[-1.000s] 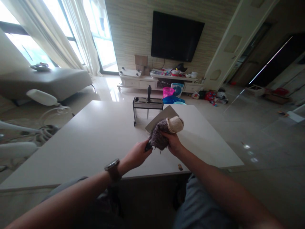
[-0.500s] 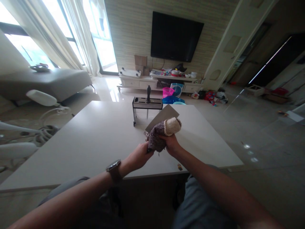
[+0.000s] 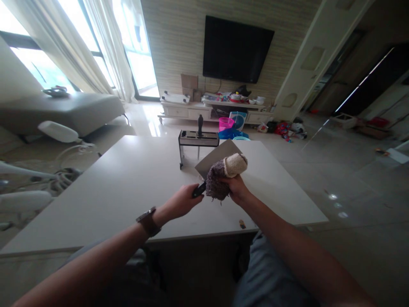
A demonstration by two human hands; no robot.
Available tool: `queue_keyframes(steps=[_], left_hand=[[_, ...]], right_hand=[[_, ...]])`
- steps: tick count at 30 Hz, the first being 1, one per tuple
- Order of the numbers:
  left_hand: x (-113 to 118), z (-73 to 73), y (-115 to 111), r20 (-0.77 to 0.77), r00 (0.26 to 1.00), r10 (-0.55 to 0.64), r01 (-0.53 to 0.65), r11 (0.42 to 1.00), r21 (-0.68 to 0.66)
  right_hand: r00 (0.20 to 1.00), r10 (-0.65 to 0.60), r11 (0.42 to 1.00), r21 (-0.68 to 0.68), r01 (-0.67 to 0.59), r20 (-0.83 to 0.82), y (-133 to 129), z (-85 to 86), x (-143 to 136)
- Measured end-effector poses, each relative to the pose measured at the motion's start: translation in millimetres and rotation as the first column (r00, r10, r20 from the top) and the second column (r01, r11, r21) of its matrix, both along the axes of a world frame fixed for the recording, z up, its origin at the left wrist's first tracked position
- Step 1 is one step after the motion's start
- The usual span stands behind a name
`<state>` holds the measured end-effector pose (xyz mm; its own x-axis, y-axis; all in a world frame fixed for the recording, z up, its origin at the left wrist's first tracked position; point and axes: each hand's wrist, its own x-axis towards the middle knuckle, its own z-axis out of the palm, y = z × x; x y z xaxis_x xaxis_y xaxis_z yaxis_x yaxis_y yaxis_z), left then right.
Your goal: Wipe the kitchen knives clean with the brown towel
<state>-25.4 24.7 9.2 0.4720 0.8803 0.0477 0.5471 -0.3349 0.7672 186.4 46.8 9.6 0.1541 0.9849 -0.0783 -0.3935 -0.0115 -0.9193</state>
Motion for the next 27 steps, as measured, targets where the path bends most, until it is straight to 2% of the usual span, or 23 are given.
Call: queue_keyframes(steps=[6,12,18,21,27], left_hand=[[-5,0.3,-2,-0.067,0.998,0.007,-0.005,1.000,0.027],[6,-13.9,-17,-0.023,0.998,-0.058,0.058,0.998,-0.016],[14,-29.3,-21,0.067,0.995,-0.078,0.079,0.997,-0.017],[15,-27.1,-20,0.066,0.995,-0.072,0.074,0.997,-0.033],[15,-10.4,-20,-0.004,0.999,-0.041,0.040,0.998,-0.057]], right_hand=[[0.999,-0.037,0.999,0.005,0.037,-0.028,1,1.7,6],[0.987,-0.028,0.999,-0.050,0.020,-0.156,-6,-9.1,-11],[0.992,-0.044,0.997,-0.069,0.037,-0.115,-9,-19.3,-22],[0.990,-0.053,0.997,-0.069,0.044,-0.131,-6,-17.7,-17],[0.982,-0.073,0.997,-0.015,0.072,-0.175,5,-7.0,-1]])
